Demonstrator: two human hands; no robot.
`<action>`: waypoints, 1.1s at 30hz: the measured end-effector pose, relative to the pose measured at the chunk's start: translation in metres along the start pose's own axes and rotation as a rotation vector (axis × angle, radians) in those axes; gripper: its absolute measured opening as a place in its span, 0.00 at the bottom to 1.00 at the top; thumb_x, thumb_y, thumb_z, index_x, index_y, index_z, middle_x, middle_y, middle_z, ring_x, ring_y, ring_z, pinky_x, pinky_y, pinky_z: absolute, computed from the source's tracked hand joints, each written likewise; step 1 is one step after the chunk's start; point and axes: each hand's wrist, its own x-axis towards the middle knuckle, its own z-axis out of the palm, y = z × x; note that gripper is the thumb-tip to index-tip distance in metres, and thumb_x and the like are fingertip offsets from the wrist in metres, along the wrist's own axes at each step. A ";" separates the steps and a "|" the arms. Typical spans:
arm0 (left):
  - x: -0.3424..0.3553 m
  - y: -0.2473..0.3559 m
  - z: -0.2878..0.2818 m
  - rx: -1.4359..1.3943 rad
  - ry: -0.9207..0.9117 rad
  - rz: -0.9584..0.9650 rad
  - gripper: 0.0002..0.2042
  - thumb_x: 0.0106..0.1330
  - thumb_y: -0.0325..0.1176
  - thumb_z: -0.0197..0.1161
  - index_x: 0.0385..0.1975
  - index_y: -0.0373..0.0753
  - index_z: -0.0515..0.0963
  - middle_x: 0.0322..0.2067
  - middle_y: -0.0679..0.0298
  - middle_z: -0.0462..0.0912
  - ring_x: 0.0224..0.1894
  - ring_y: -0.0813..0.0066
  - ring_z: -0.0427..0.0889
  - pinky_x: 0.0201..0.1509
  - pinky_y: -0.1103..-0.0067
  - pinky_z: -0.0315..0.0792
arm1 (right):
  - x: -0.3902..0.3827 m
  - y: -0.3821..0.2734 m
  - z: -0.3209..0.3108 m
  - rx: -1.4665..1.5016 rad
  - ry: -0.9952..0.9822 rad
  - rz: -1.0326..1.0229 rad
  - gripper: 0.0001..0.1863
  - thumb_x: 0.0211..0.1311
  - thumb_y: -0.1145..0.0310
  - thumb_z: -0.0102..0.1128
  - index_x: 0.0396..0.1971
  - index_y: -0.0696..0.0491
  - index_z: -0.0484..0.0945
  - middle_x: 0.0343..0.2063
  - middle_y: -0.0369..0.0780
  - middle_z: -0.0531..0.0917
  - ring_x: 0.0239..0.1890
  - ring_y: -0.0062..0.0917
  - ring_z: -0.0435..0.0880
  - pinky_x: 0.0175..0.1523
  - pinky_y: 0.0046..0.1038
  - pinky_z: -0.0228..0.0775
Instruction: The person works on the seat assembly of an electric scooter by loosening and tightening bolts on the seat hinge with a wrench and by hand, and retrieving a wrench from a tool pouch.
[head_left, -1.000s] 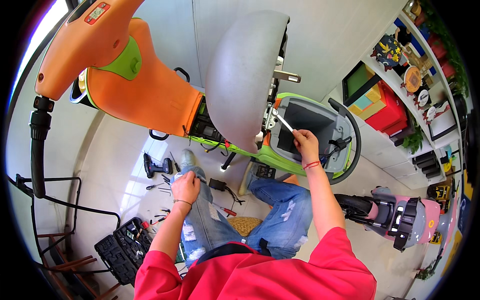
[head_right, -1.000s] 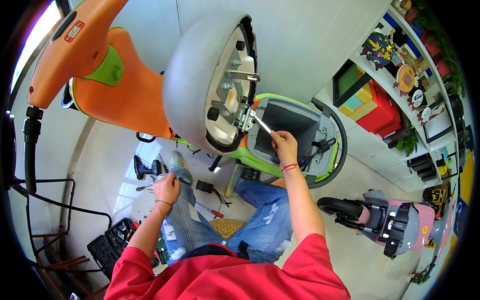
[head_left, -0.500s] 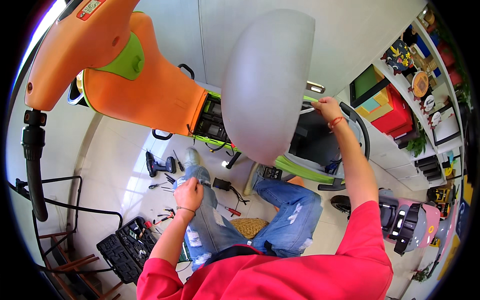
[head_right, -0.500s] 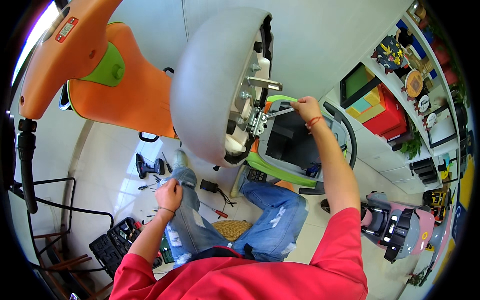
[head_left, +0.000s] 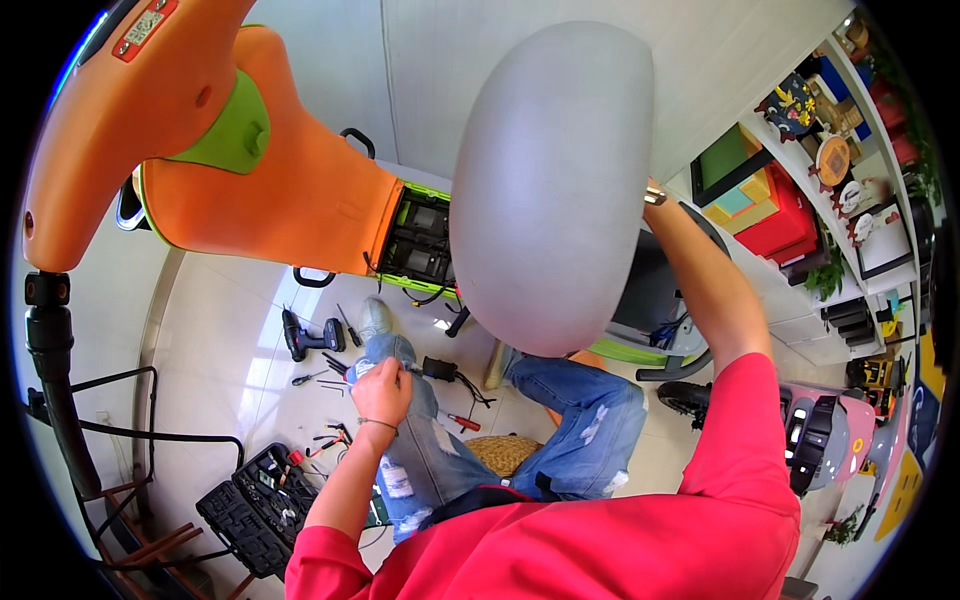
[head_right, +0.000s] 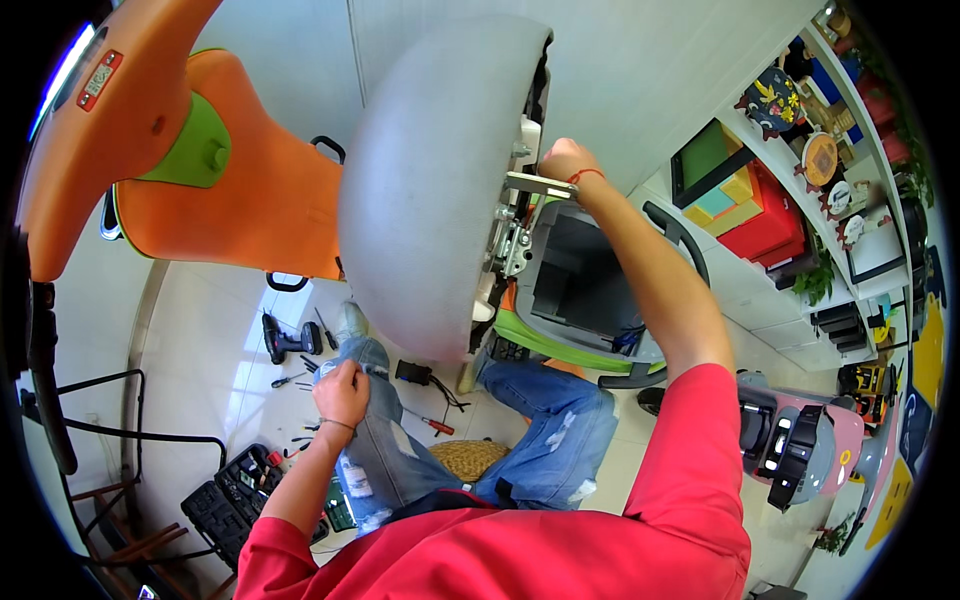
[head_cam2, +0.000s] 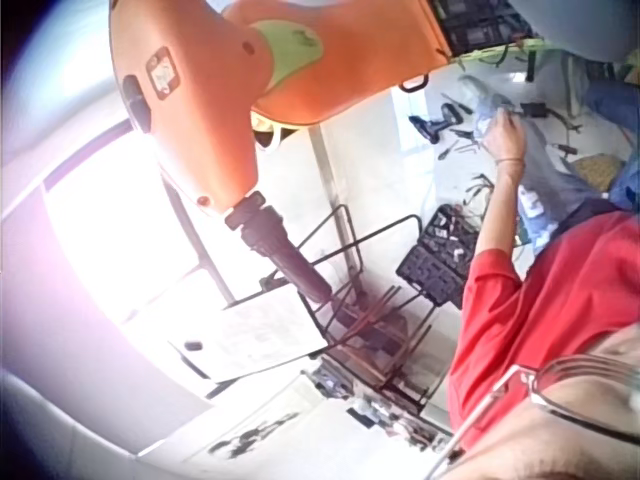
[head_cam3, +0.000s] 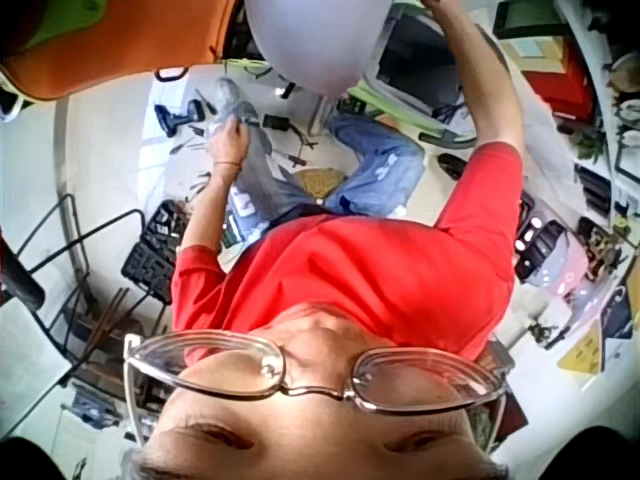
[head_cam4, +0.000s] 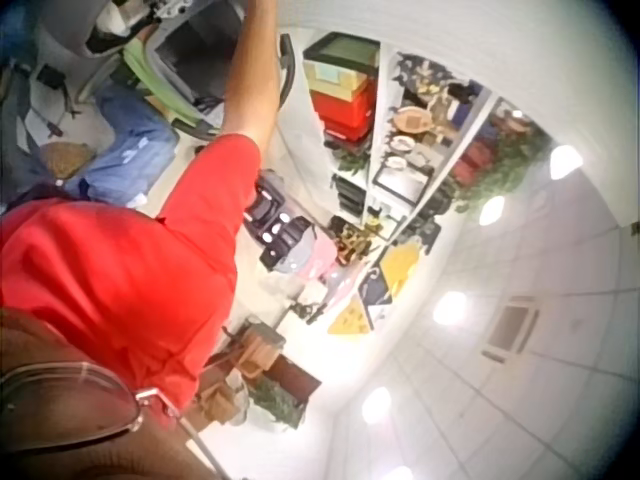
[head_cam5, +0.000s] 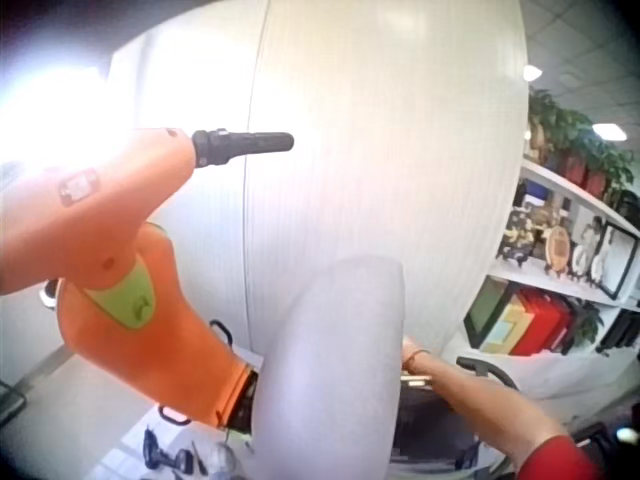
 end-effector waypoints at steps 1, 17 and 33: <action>0.000 -0.001 0.000 0.014 -0.001 0.008 0.04 0.55 0.32 0.60 0.23 0.42 0.74 0.22 0.60 0.80 0.23 0.57 0.79 0.26 0.65 0.71 | -0.003 -0.005 -0.001 0.005 0.045 -0.047 0.16 0.50 0.67 0.61 0.38 0.57 0.82 0.42 0.48 0.83 0.44 0.39 0.82 0.46 0.34 0.73; -0.015 0.001 -0.004 0.069 0.008 -0.006 0.06 0.58 0.36 0.58 0.25 0.41 0.74 0.23 0.59 0.80 0.27 0.56 0.80 0.31 0.63 0.73 | -0.233 0.056 0.025 1.178 -0.100 0.272 0.13 0.70 0.66 0.54 0.46 0.57 0.80 0.23 0.30 0.77 0.22 0.11 0.70 0.27 0.14 0.61; -0.023 0.009 -0.006 0.097 0.012 0.021 0.05 0.58 0.35 0.58 0.26 0.42 0.74 0.25 0.59 0.80 0.28 0.56 0.80 0.31 0.63 0.72 | -0.236 0.044 0.077 1.081 0.117 0.113 0.14 0.70 0.68 0.52 0.49 0.59 0.79 0.30 0.34 0.85 0.27 0.13 0.77 0.33 0.18 0.69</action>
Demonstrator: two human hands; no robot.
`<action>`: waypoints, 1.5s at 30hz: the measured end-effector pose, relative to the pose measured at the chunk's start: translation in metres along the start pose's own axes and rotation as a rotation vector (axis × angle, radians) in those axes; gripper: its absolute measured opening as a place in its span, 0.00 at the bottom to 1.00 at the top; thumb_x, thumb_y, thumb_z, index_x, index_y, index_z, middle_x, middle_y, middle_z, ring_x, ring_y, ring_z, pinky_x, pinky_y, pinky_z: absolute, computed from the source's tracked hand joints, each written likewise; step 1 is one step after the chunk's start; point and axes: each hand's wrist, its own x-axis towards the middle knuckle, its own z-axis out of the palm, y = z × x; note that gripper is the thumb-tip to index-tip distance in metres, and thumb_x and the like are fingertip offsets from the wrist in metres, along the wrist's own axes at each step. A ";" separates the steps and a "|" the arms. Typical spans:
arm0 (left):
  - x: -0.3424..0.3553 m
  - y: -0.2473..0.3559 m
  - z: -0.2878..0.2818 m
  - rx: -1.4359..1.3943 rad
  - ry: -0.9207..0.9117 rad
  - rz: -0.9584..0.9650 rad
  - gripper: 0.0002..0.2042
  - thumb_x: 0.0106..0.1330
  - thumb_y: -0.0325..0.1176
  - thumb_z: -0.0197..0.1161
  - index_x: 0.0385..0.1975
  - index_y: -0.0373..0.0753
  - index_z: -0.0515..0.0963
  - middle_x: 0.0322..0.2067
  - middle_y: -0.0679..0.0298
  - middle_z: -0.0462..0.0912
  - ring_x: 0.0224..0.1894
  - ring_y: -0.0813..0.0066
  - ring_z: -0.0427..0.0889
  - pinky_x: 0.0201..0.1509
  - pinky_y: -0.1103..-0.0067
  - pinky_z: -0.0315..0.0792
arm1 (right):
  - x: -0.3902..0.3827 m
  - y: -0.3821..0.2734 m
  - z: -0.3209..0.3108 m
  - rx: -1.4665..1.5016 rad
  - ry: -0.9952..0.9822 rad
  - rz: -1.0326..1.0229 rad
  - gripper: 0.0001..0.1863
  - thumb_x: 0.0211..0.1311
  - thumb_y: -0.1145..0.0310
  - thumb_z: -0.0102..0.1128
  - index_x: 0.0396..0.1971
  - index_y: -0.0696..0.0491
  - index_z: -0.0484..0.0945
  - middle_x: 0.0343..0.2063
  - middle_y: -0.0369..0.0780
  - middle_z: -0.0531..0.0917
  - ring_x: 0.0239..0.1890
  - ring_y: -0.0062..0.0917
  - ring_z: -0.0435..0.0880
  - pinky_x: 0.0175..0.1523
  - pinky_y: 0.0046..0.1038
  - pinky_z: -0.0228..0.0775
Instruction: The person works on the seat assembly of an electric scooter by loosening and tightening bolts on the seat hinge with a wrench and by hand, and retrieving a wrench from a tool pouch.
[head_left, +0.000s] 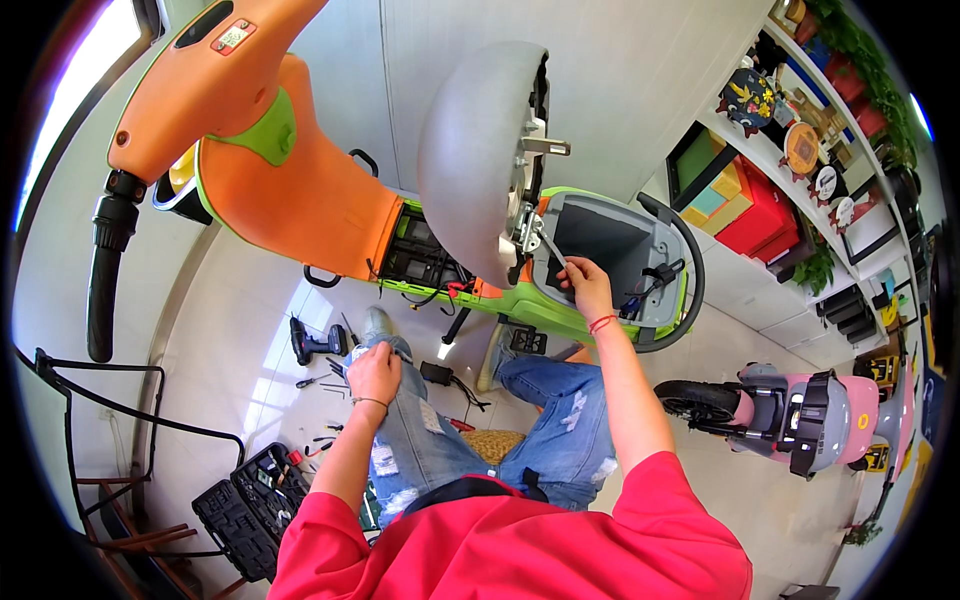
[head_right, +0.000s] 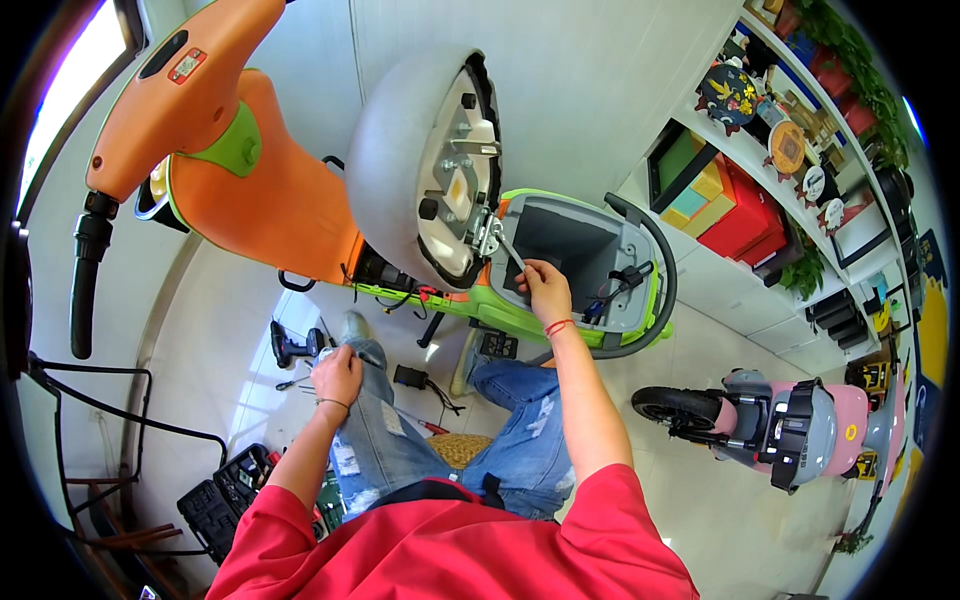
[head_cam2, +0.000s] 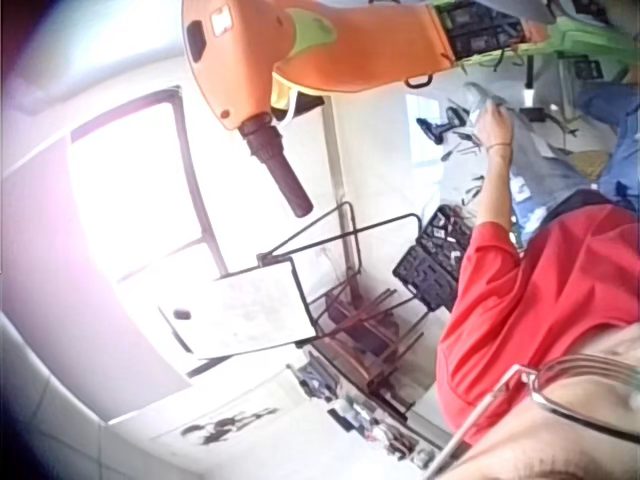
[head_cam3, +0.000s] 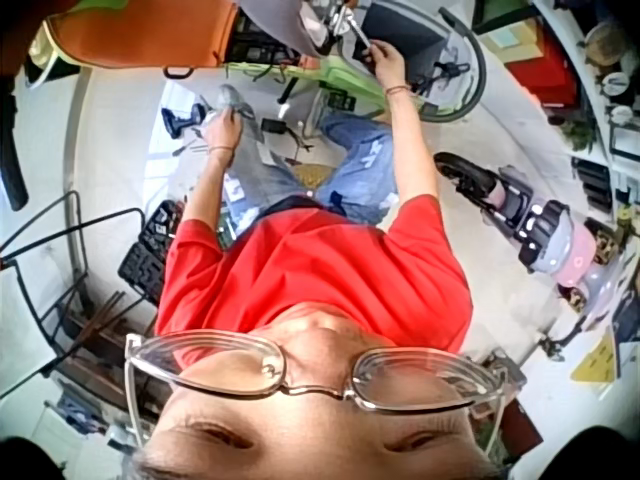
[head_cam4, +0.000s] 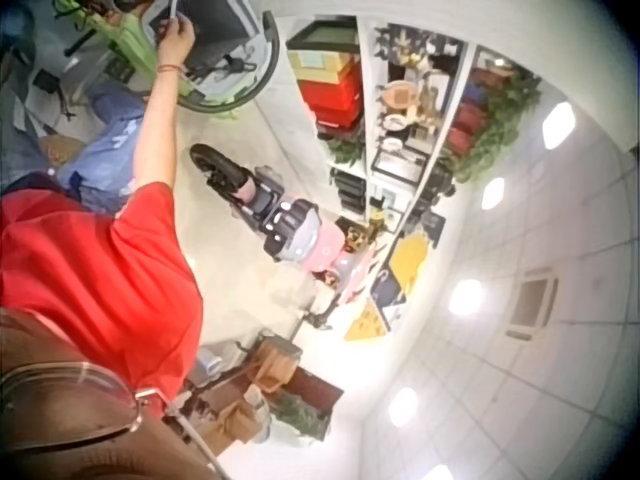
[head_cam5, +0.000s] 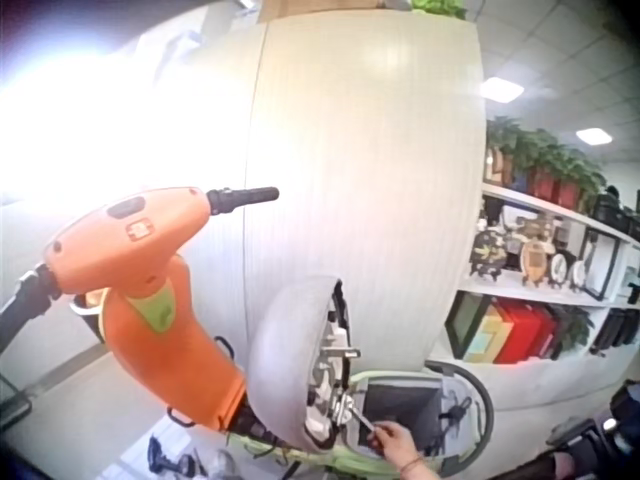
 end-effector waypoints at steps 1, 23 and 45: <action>0.001 0.001 0.001 -0.001 -0.001 0.005 0.05 0.58 0.35 0.58 0.26 0.42 0.74 0.25 0.59 0.80 0.28 0.56 0.80 0.31 0.63 0.72 | 0.000 0.003 0.001 -0.044 0.036 -0.001 0.13 0.69 0.68 0.52 0.48 0.58 0.79 0.29 0.35 0.85 0.27 0.14 0.79 0.34 0.19 0.71; 0.006 0.002 0.003 -0.031 0.006 0.023 0.05 0.59 0.35 0.58 0.26 0.41 0.74 0.25 0.59 0.80 0.28 0.56 0.80 0.31 0.63 0.72 | 0.012 -0.021 0.016 -0.424 0.153 0.105 0.19 0.62 0.52 0.59 0.30 0.53 0.85 0.18 0.37 0.82 0.22 0.26 0.81 0.32 0.28 0.70; 0.007 0.001 0.003 -0.039 0.011 0.015 0.05 0.58 0.35 0.59 0.25 0.42 0.75 0.24 0.60 0.81 0.27 0.57 0.80 0.30 0.64 0.72 | 0.020 0.007 0.007 -0.107 0.251 -0.012 0.16 0.54 0.64 0.71 0.36 0.60 0.81 0.28 0.38 0.81 0.27 0.19 0.79 0.32 0.24 0.70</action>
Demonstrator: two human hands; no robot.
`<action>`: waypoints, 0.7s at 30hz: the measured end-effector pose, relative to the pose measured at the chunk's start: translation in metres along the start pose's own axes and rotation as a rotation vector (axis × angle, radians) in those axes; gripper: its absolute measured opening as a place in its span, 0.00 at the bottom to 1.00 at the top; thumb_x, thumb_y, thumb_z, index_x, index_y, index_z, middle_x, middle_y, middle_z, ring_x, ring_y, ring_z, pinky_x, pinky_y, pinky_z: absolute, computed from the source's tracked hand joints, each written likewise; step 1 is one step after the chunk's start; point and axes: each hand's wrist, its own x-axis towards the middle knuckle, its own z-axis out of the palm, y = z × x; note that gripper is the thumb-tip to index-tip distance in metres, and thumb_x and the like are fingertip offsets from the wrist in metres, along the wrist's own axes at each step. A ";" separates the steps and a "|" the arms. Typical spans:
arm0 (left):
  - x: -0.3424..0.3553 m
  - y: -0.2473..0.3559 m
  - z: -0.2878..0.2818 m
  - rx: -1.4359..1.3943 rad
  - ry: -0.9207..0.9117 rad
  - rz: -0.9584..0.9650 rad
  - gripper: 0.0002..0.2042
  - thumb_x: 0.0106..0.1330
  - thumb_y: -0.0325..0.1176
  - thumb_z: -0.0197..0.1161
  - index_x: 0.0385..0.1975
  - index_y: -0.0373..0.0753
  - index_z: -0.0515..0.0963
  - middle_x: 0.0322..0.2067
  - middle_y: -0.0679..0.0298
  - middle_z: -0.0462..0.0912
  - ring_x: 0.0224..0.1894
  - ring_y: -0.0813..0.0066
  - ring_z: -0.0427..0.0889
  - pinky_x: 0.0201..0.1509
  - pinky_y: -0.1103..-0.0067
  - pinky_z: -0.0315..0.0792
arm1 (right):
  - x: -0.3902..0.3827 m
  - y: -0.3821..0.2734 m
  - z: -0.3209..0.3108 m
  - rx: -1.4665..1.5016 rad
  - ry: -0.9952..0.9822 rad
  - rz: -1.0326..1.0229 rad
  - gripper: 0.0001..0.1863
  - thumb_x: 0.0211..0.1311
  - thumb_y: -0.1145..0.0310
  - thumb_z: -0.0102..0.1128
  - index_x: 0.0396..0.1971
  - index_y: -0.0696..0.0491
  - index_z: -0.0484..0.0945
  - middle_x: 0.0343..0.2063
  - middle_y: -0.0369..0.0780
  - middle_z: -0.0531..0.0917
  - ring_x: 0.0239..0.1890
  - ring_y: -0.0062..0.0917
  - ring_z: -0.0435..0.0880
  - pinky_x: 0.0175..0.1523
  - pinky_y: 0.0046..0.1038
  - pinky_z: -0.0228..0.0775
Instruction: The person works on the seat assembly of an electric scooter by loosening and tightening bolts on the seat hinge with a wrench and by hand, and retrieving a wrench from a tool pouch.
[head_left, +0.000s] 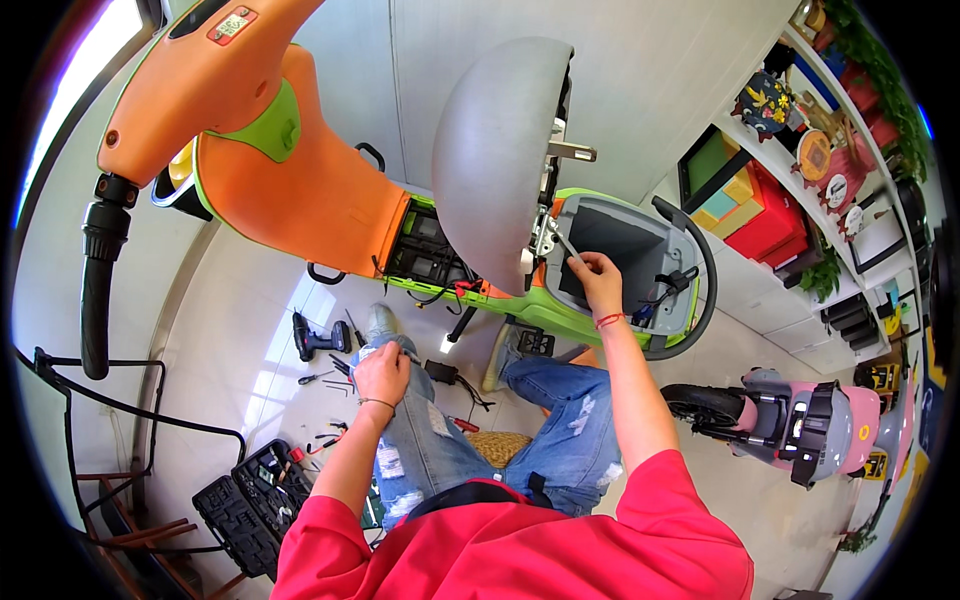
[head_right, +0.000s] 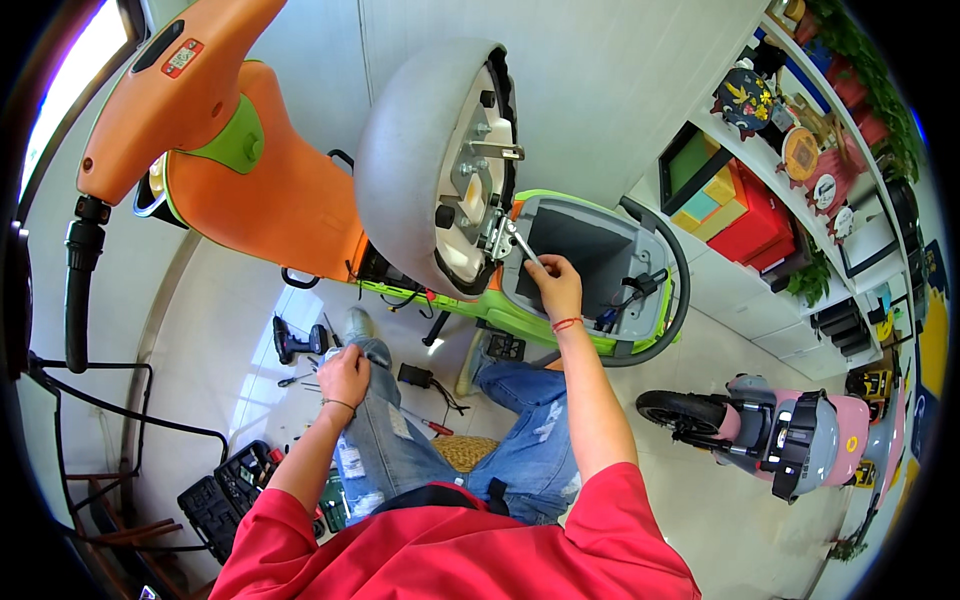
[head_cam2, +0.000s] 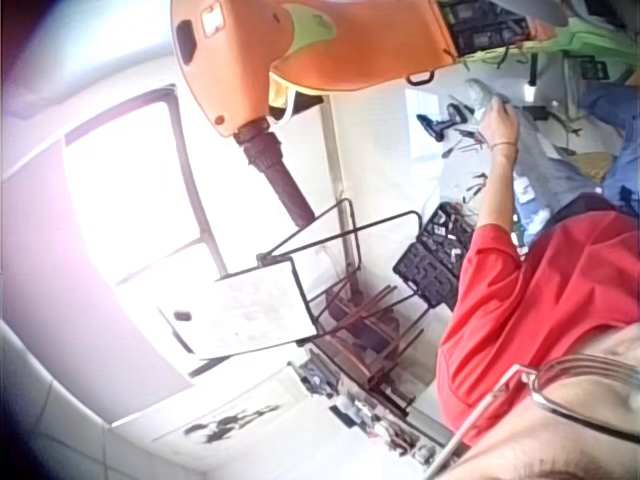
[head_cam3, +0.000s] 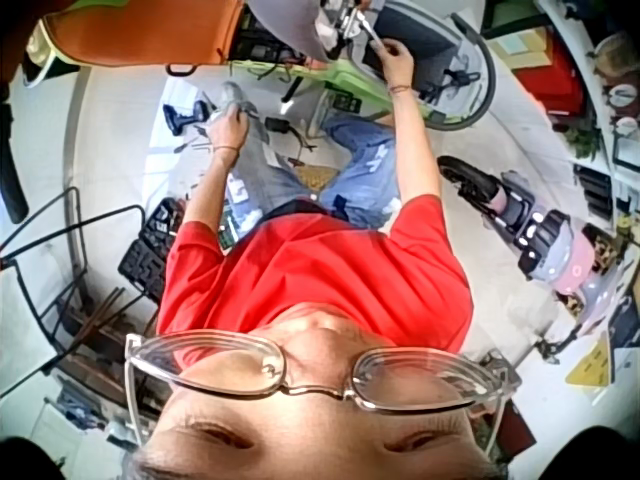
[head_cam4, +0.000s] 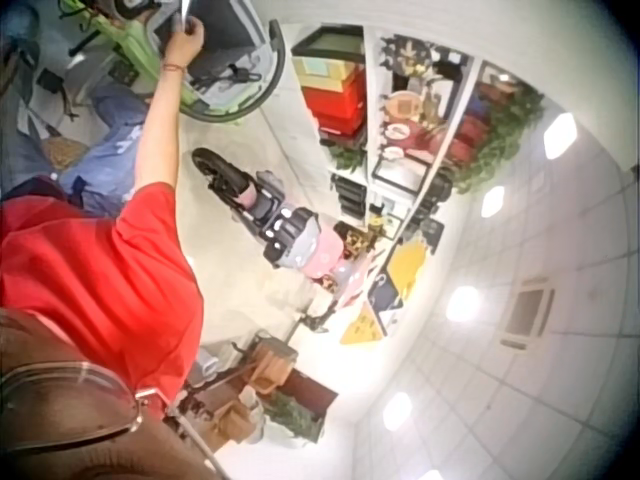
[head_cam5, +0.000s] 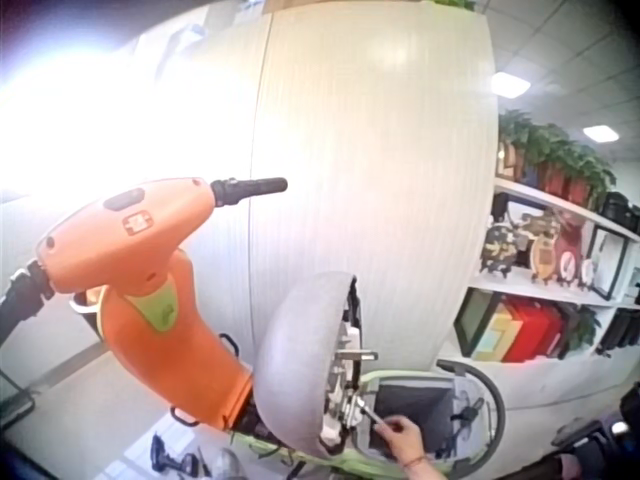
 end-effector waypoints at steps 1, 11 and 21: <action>0.001 0.001 0.000 -0.003 0.001 0.002 0.05 0.58 0.35 0.59 0.25 0.42 0.75 0.24 0.60 0.81 0.27 0.57 0.81 0.30 0.64 0.72 | -0.002 0.002 0.000 -0.100 -0.031 -0.099 0.16 0.54 0.64 0.71 0.37 0.59 0.81 0.28 0.39 0.81 0.30 0.22 0.79 0.36 0.26 0.71; -0.001 -0.003 0.002 -0.008 0.021 -0.008 0.04 0.57 0.34 0.59 0.25 0.42 0.75 0.24 0.60 0.81 0.26 0.57 0.80 0.30 0.64 0.72 | -0.009 -0.050 -0.021 -0.901 -0.116 -0.583 0.23 0.47 0.76 0.62 0.48 0.55 0.76 0.52 0.43 0.75 0.51 0.40 0.76 0.53 0.38 0.69; 0.002 0.000 0.004 -0.006 -0.026 -0.004 0.05 0.57 0.34 0.59 0.24 0.41 0.74 0.23 0.59 0.80 0.25 0.55 0.80 0.29 0.63 0.72 | 0.028 -0.089 0.001 -1.443 -0.210 -0.445 0.57 0.37 0.60 0.66 0.71 0.59 0.48 0.71 0.56 0.46 0.75 0.48 0.37 0.73 0.53 0.29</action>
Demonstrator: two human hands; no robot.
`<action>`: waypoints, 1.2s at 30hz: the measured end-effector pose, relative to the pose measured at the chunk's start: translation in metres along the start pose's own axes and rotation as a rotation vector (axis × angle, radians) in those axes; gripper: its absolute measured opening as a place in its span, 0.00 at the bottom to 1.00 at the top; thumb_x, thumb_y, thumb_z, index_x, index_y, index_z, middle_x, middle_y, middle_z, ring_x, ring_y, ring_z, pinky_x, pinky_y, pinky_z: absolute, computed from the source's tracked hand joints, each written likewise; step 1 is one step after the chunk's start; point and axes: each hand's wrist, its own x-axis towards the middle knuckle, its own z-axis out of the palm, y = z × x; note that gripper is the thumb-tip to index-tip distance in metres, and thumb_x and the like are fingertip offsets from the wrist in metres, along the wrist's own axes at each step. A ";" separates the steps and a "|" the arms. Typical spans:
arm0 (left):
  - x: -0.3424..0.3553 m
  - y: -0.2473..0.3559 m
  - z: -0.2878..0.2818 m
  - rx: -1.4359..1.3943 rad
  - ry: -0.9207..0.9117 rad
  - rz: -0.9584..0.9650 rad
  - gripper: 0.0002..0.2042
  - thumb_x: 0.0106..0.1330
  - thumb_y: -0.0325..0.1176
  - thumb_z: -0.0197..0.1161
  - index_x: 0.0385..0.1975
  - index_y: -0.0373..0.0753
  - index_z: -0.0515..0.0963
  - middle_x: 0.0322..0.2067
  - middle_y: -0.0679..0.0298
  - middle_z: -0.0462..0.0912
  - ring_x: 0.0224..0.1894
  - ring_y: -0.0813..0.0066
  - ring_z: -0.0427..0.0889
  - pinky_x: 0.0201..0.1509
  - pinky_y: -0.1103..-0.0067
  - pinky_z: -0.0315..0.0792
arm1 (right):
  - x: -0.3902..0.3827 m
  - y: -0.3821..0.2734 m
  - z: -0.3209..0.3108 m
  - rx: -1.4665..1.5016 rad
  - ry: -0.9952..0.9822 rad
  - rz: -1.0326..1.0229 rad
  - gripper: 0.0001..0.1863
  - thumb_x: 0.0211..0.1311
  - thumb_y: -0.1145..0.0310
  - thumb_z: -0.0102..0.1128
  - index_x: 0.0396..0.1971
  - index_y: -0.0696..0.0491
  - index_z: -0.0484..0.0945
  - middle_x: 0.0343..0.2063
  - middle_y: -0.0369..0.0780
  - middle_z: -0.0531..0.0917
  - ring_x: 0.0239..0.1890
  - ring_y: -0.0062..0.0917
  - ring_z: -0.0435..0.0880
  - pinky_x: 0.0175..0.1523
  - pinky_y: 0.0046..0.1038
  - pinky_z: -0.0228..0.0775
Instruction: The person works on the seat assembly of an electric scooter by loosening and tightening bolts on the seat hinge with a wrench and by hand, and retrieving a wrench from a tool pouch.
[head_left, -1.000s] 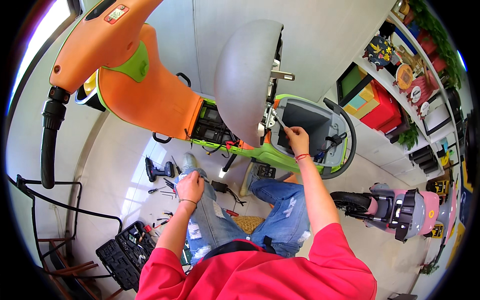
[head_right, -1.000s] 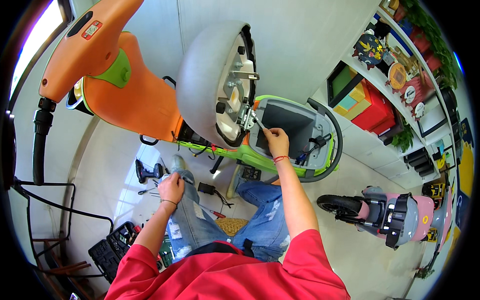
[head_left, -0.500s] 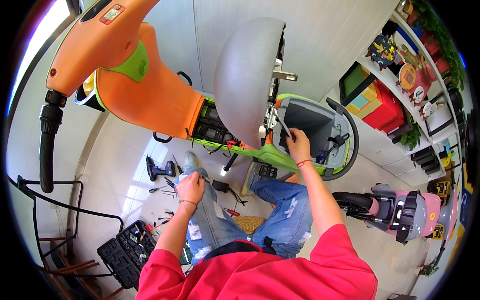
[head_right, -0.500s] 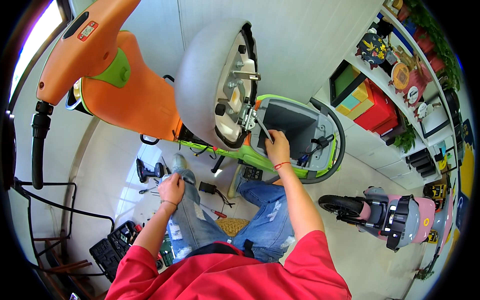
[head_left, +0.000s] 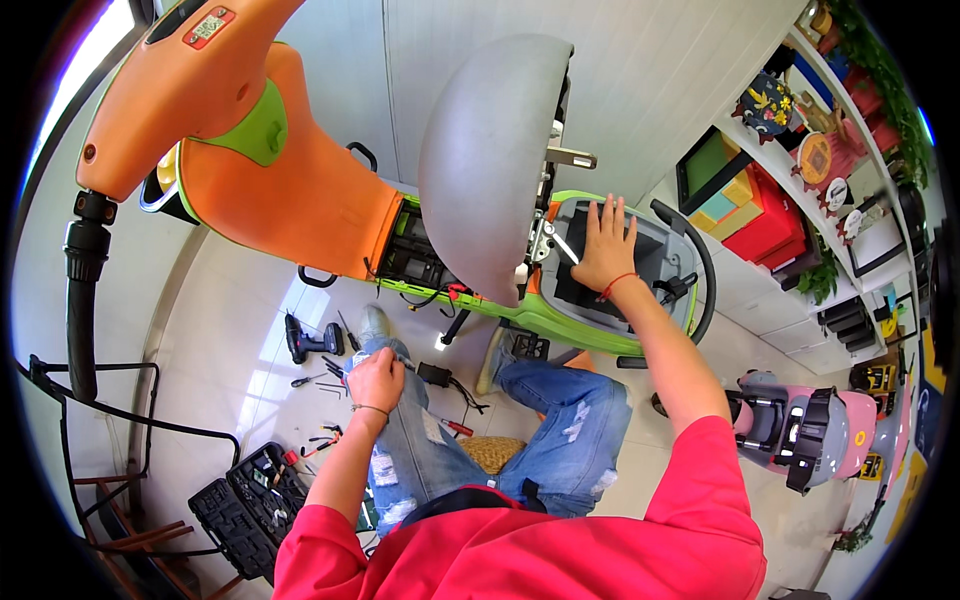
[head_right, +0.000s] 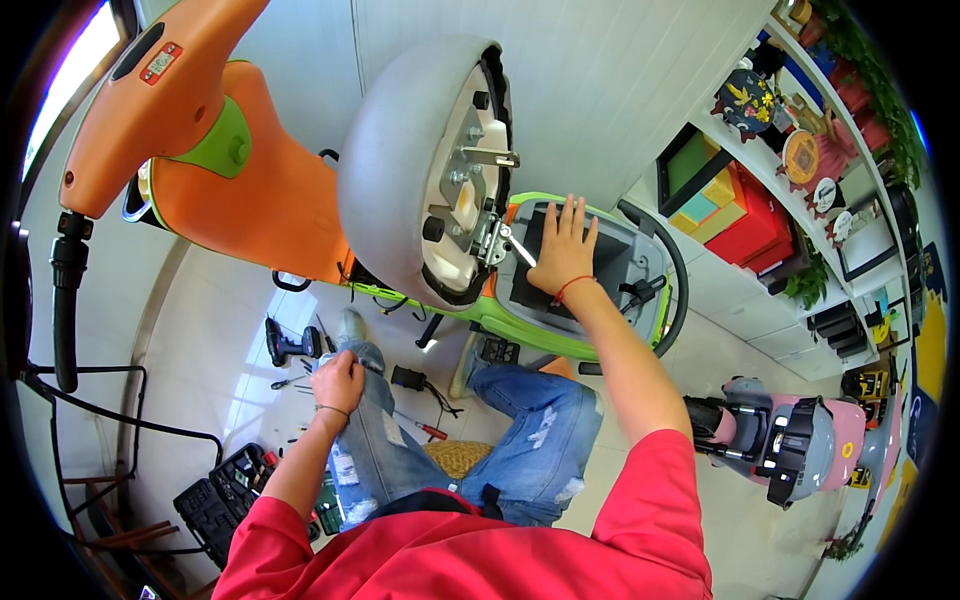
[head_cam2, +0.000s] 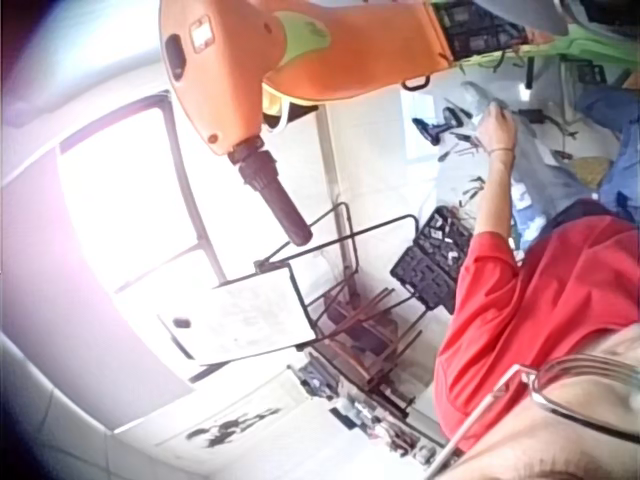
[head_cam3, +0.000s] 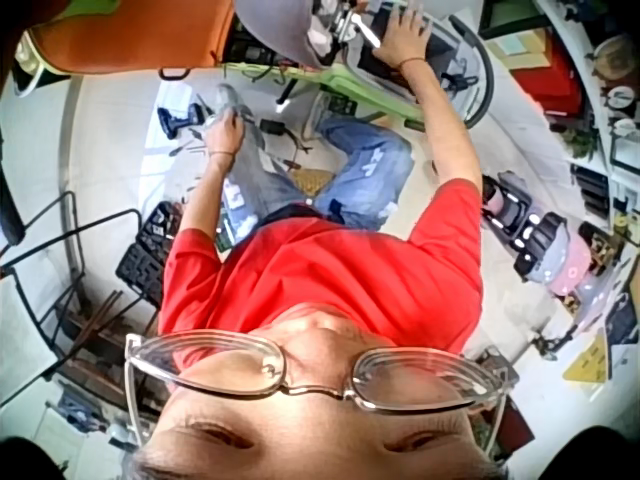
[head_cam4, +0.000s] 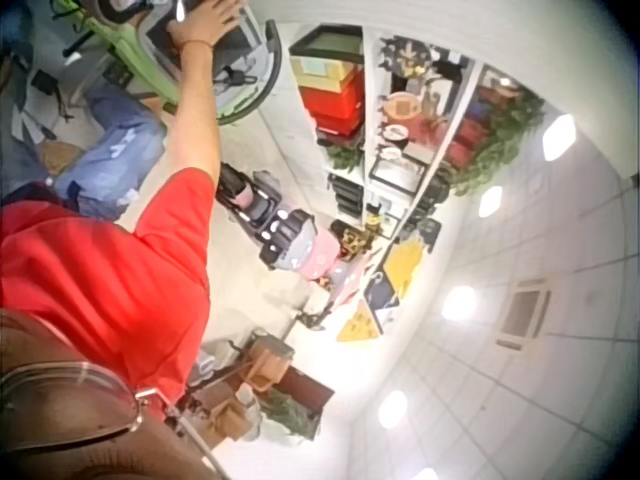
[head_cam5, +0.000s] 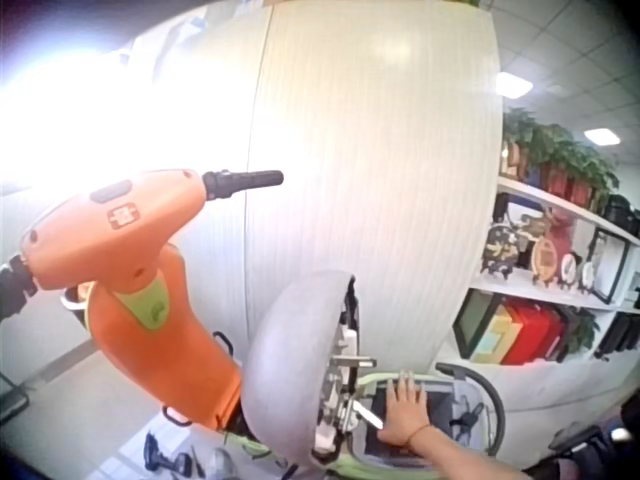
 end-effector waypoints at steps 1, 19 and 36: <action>0.000 0.000 0.000 0.001 0.002 0.002 0.05 0.57 0.34 0.59 0.24 0.41 0.74 0.23 0.58 0.80 0.25 0.55 0.80 0.28 0.63 0.72 | 0.003 0.003 -0.003 0.000 -0.002 0.001 0.57 0.37 0.60 0.66 0.71 0.59 0.48 0.71 0.56 0.46 0.75 0.48 0.37 0.73 0.53 0.29; 0.000 -0.001 0.001 -0.014 0.038 -0.001 0.03 0.56 0.33 0.60 0.24 0.43 0.75 0.21 0.61 0.79 0.24 0.58 0.79 0.27 0.65 0.71 | 0.120 0.047 -0.030 -0.249 -0.143 -0.503 0.23 0.34 0.61 0.72 0.37 0.48 0.84 0.29 0.39 0.84 0.33 0.36 0.85 0.40 0.37 0.78; -0.001 -0.006 -0.002 0.018 0.032 -0.038 0.05 0.57 0.34 0.59 0.23 0.42 0.74 0.22 0.60 0.79 0.24 0.56 0.79 0.27 0.63 0.71 | 0.118 0.039 -0.023 -0.413 -0.257 -0.590 0.16 0.47 0.51 0.71 0.26 0.49 0.85 0.27 0.36 0.86 0.32 0.33 0.86 0.39 0.34 0.78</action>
